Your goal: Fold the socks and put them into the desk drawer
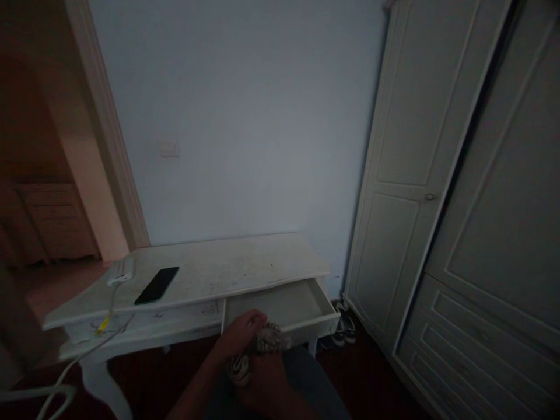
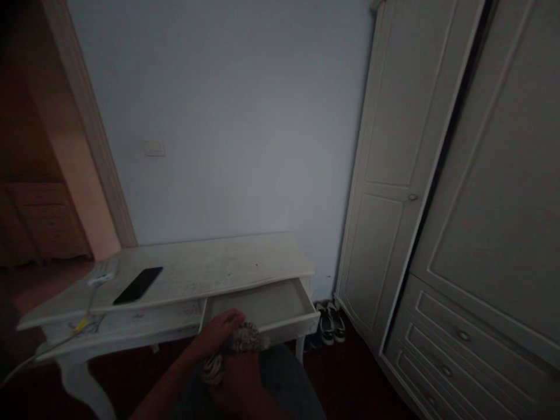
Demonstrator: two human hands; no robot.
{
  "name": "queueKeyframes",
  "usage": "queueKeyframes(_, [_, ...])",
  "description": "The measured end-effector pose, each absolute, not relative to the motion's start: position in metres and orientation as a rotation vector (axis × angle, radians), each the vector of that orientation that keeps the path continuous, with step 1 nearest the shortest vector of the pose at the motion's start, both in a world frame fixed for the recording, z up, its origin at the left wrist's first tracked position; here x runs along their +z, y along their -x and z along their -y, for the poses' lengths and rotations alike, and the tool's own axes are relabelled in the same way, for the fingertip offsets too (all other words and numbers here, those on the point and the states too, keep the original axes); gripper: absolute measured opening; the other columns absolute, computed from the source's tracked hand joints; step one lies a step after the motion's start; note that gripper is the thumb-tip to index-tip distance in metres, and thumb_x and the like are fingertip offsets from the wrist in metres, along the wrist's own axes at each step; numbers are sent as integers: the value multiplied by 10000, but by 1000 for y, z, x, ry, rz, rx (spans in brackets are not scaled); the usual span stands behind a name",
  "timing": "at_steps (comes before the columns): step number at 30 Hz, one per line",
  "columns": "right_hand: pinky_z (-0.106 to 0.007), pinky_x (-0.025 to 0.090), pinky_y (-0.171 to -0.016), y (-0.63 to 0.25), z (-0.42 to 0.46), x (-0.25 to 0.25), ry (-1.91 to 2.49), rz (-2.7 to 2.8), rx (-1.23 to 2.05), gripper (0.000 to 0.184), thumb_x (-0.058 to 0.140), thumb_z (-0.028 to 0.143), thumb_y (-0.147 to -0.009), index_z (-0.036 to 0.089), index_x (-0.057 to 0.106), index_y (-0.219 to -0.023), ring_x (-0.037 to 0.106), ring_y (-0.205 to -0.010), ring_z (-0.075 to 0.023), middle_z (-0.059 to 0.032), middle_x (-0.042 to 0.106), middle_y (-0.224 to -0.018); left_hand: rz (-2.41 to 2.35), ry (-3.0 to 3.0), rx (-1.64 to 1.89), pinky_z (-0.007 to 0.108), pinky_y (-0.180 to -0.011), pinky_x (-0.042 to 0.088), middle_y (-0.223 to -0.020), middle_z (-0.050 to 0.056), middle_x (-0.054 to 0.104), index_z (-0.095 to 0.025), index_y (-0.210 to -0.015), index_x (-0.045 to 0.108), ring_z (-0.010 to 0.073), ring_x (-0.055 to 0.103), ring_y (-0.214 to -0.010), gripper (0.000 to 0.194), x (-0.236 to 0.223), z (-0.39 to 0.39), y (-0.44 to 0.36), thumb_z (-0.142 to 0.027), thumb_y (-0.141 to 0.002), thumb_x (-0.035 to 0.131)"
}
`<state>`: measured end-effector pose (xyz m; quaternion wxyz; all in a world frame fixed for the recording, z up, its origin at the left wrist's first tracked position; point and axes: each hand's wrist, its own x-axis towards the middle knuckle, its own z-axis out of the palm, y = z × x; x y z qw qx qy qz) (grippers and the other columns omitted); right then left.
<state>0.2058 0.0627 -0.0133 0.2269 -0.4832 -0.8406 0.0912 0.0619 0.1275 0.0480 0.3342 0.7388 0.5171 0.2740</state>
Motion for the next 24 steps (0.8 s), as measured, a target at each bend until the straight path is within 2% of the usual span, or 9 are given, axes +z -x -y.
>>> queueKeyframes(3, [-496,412,-1119,-202,-61,-11,1300,2370,374,519,646,532,-869,309,725,-1330,673,-1180,-364,-87,759,-1311,-1316,-1955,704,322,-970,500,-1110,62,808,-211,-1086,776,274,707,-1089,594,48,-127,-62,-711,-965,480])
queueKeyframes(6, [-451,503,-975,-214,-58,-1,1409,2340,394,408,647,535,-860,312,778,-1176,722,-1069,-357,-77,803,-1179,-1327,-1965,702,308,-911,500,-1046,53,811,-211,-1008,791,271,712,-1039,565,47,-126,-62,-682,-969,482])
queueKeyframes(9, [-378,527,-823,-229,-56,8,1513,2285,371,313,671,473,-837,286,774,-1065,753,-985,-336,-81,816,-1065,-1375,-1952,718,325,-947,484,-1087,63,811,-210,-1020,791,280,700,-1062,580,44,-127,-60,-672,-980,443])
queueKeyframes(11, [-351,519,-781,-239,-57,12,1538,2257,350,298,677,445,-834,267,752,-1061,758,-962,-319,-85,813,-1052,-1402,-1937,730,333,-978,473,-1128,71,807,-207,-1039,781,286,688,-1093,607,42,-128,-60,-683,-987,407])
queueKeyframes(15, [-340,515,-796,-257,-64,20,1590,2145,286,339,693,435,-834,244,714,-1113,750,-971,-305,-99,801,-1069,-1394,-1936,727,320,-918,491,-1053,74,806,-192,-984,757,271,689,-1031,675,40,-131,-59,-709,-1004,323])
queueKeyframes(18, [-335,514,-800,-276,-73,33,1620,2019,272,280,668,413,-875,265,718,-1108,753,-978,-294,-88,802,-1061,-1360,-1965,703,309,-881,495,-1034,62,805,-200,-987,758,253,693,-994,683,40,-131,-59,-697,-1018,289])
queueKeyframes(24, [-378,536,-802,-359,-95,74,1690,1527,177,327,600,373,-886,241,701,-1166,742,-989,-312,-111,782,-1092,-1418,-2040,606,313,-779,462,-947,63,790,-194,-966,766,236,691,-876,514,42,-127,-59,-625,-957,485])
